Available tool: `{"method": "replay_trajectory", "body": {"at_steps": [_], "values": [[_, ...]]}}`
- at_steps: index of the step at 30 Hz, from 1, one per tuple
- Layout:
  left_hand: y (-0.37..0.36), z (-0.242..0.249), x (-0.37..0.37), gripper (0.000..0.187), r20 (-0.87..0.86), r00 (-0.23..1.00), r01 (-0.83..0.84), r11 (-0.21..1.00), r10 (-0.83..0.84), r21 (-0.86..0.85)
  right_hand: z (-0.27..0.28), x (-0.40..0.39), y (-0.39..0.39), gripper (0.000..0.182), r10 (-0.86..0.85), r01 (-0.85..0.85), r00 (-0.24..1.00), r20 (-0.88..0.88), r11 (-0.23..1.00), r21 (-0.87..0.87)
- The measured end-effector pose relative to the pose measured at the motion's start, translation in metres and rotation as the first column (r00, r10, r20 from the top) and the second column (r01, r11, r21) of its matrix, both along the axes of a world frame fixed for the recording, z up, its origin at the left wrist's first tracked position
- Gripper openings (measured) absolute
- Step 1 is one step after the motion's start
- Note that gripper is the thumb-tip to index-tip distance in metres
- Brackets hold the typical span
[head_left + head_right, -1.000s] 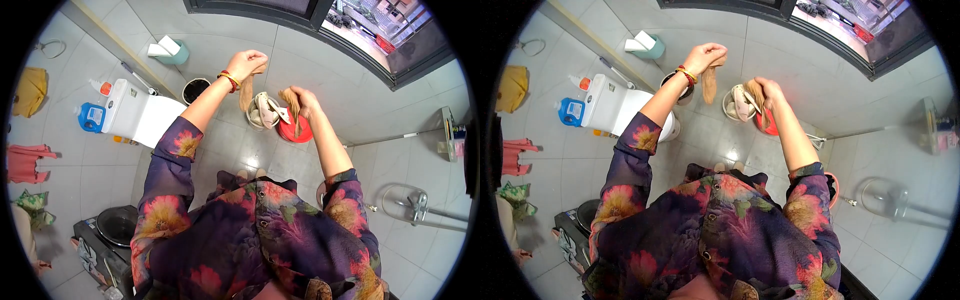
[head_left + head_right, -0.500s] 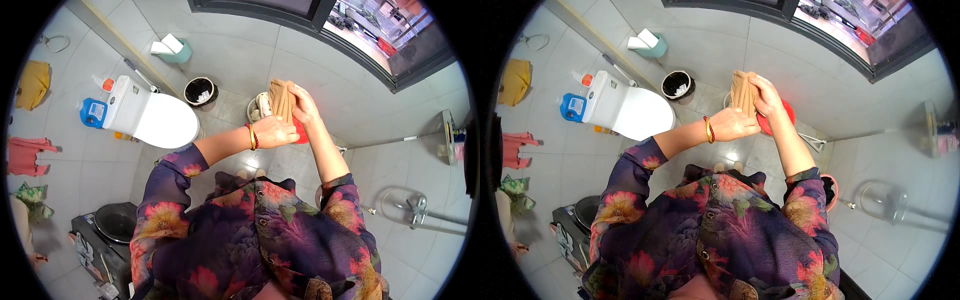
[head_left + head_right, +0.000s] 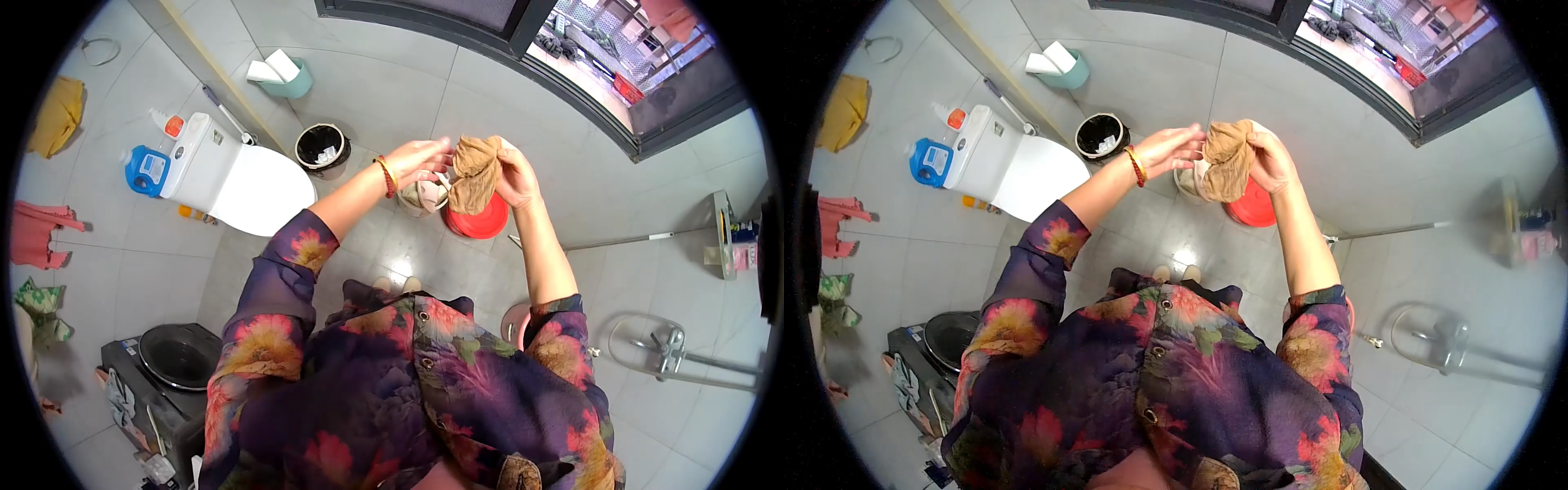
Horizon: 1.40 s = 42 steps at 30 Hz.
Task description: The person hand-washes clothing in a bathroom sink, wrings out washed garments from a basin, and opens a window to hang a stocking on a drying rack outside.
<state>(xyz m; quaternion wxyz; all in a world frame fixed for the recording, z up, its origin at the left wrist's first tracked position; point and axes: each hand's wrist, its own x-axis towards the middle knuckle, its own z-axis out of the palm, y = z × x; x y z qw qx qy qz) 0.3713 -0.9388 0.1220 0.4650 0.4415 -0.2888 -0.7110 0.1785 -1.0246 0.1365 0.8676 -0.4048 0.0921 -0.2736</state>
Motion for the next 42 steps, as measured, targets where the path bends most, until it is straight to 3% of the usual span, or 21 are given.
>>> {"method": "replay_trajectory", "body": {"at_steps": [1,4,6,8,13,17,20,24,25,27,29,30,31,32,34,38,42], "values": [[-0.002,-0.003,-0.001,0.029,-0.067,0.996,0.058,0.993,-0.064,-0.099,0.001,-0.002,0.0,0.019,-0.005,0.005,1.0,-0.002,1.0,-0.016],[-0.005,-0.006,-0.002,0.019,-0.048,0.999,0.008,0.965,-0.021,-0.261,-0.011,-0.02,-0.007,0.018,-0.022,0.019,0.998,-0.058,0.998,-0.057],[-0.009,0.01,0.002,0.011,-0.288,0.957,-0.123,0.961,0.049,-0.248,-0.019,-0.031,-0.008,0.017,-0.076,0.066,0.989,-0.127,0.994,-0.085],[-0.012,0.016,0.004,0.01,-0.337,0.941,-0.141,0.948,0.038,-0.286,-0.022,-0.033,-0.001,0.016,-0.174,0.152,0.963,-0.204,0.981,-0.12],[-0.011,0.031,-0.01,0.014,-0.138,0.989,-0.009,0.926,-0.046,-0.377,-0.023,-0.031,0.003,0.021,-0.167,0.144,0.963,-0.213,0.982,-0.122],[-0.015,0.037,-0.01,0.019,0.048,0.995,0.102,0.9,-0.09,-0.424,-0.013,-0.024,-0.002,0.035,-0.315,0.274,0.927,-0.206,0.94,-0.203],[-0.015,0.042,-0.013,0.02,0.112,0.991,0.118,0.907,-0.079,-0.404,-0.001,-0.015,0.0,0.037,-0.246,0.206,0.958,-0.148,0.949,-0.239],[-0.016,0.044,-0.011,0.02,0.119,0.991,0.103,0.91,-0.06,-0.401,0.004,0.005,0.01,0.027,-0.306,0.143,0.896,-0.323,0.886,-0.441],[-0.017,0.043,-0.008,0.018,0.214,0.977,0.107,0.905,-0.018,-0.412,0.001,0.005,0.007,0.019,-0.302,0.148,0.872,-0.385,0.913,-0.38],[-0.02,0.038,0.0,0.014,0.393,0.917,0.118,0.896,0.067,-0.429,-0.003,0.008,0.0,0.016,-0.459,0.287,0.818,-0.347,0.848,-0.445],[-0.015,0.039,-0.001,0.01,0.584,0.747,0.118,0.8,0.319,-0.588,-0.006,0.012,-0.006,0.013,-0.588,0.393,0.754,-0.295,0.762,-0.514],[-0.011,0.04,-0.002,0.008,0.638,0.629,0.142,0.741,0.444,-0.656,-0.008,0.015,-0.006,0.013,-0.569,0.45,0.785,-0.244,0.795,-0.407],[-0.003,0.047,-0.009,0.007,0.675,0.61,0.182,0.755,0.416,-0.63,-0.003,0.021,0.0,0.013,-0.555,0.494,0.81,-0.19,0.82,-0.29],[0.001,0.043,-0.017,0.01,0.625,0.706,0.223,0.734,0.332,-0.641,-0.001,0.024,0.004,0.013,-0.545,0.523,0.827,-0.134,0.836,-0.167],[0.01,0.042,-0.029,0.013,0.744,0.643,0.442,0.706,0.181,-0.554,-0.007,0.027,-0.002,0.015,-0.485,0.478,0.873,-0.055,0.872,-0.101],[0.006,0.042,-0.026,0.011,0.69,0.576,0.155,0.771,0.438,-0.618,-0.006,0.029,-0.005,0.018,-0.476,0.476,0.878,0.041,0.879,0.025],[0.004,0.05,-0.033,0.01,0.626,0.546,0.058,0.721,0.556,-0.691,0.0,0.034,0.002,0.018,-0.476,0.468,0.877,0.064,0.877,0.112]]}}
